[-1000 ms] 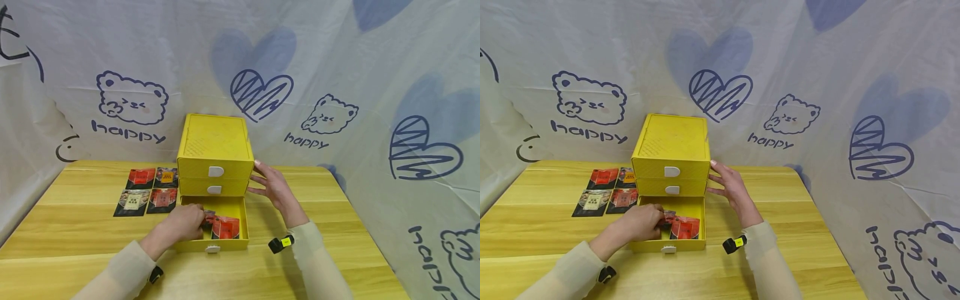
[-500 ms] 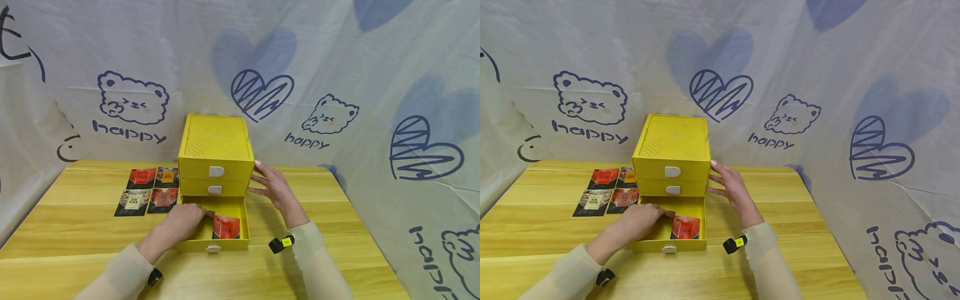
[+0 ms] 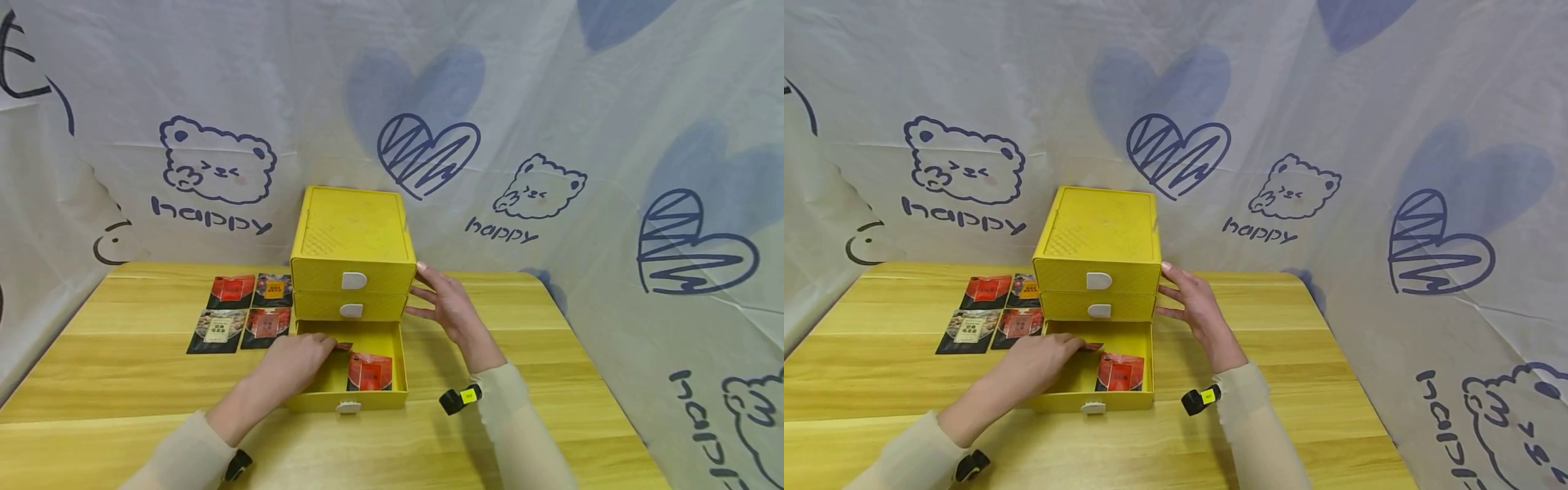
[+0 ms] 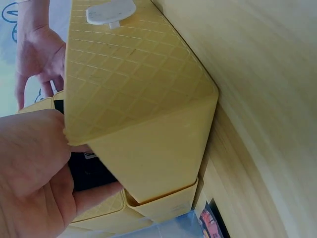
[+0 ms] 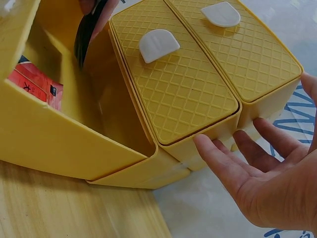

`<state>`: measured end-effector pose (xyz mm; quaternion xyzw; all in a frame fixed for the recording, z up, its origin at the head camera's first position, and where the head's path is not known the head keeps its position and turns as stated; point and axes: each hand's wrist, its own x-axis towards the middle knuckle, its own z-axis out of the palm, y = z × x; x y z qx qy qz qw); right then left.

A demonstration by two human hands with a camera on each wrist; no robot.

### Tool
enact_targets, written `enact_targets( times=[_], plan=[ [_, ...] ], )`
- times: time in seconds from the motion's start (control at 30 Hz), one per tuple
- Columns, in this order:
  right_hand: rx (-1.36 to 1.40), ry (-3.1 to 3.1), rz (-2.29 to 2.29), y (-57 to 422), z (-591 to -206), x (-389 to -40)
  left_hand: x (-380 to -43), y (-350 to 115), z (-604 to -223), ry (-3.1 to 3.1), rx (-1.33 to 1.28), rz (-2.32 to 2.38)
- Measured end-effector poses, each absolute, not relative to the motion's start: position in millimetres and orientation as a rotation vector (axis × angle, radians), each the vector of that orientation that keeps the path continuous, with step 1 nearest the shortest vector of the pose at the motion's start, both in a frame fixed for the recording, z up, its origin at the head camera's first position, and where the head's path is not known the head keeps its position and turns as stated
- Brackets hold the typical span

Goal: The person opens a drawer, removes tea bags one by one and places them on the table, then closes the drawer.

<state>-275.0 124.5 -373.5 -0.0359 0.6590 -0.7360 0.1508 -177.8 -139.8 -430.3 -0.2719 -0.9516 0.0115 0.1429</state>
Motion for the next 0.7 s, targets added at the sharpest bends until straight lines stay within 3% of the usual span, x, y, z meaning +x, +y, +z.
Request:
enact_targets(
  times=[0.7],
  plan=[
    [-0.099, 1.909, -2.105, 124, -373, -274, -152, -157, -414, -2.573, -0.767, -0.152]
  ],
)
